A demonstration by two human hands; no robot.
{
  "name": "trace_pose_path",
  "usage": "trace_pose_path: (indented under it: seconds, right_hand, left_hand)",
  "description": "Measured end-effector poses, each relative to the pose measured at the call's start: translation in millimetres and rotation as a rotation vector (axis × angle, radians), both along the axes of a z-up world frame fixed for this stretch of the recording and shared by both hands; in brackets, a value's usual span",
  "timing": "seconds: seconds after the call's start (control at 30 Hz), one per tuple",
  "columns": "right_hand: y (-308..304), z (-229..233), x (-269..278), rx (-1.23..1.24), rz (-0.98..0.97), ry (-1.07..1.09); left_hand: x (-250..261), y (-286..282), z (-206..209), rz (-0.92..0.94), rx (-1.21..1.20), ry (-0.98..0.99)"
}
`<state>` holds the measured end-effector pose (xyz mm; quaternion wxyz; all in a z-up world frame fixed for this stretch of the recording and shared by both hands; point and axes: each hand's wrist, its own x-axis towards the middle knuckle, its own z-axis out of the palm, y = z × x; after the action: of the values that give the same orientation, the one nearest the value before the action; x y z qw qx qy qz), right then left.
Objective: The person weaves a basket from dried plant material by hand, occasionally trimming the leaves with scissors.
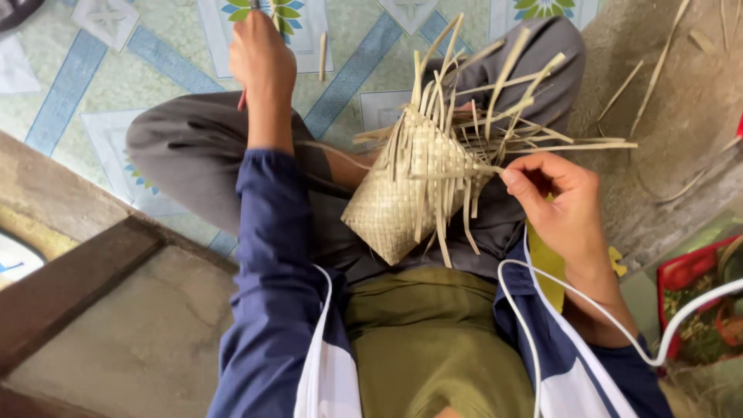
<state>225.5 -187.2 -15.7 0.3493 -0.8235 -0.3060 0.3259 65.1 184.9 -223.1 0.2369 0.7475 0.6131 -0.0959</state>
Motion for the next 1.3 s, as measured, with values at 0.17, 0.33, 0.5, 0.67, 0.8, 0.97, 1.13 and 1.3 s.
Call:
trace_pose_path:
  seconds: [0.17, 0.33, 0.5, 0.67, 0.8, 0.97, 1.13, 1.3]
  right_hand:
    - [-8, -2, 2, 0.138, -0.133, 0.02]
    - [-12, -7, 10, 0.277, -0.147, 0.021]
    - [-19, -14, 15, 0.351, -0.139, 0.022]
    - [-23, -19, 15, 0.407, -0.186, 0.054]
    - [-27, -25, 14, 0.449, -0.177, 0.086]
    - [-25, -10, 12, 0.464, -0.181, 0.047]
    - [-17, -7, 13, 0.494, -0.166, 0.04]
    - [-4, -10, 6, 0.589, -0.173, 0.18]
  left_hand:
    - [-15, 29, -97, 0.183, 0.132, -0.017]
    - [-23, 24, -83, 0.28, -0.011, -0.008]
    - [-29, 6, -56, -0.012, 0.024, 0.162]
    - [-27, 8, -80, -0.121, -0.016, 0.244]
    - [-21, -6, -28, -0.18, -0.064, 0.214]
    - [-20, -12, -14, -0.032, -0.108, -0.333]
    - [9, -85, 90, 0.038, -0.427, -0.941]
    - [6, -158, 182, -0.17, -0.453, -1.036]
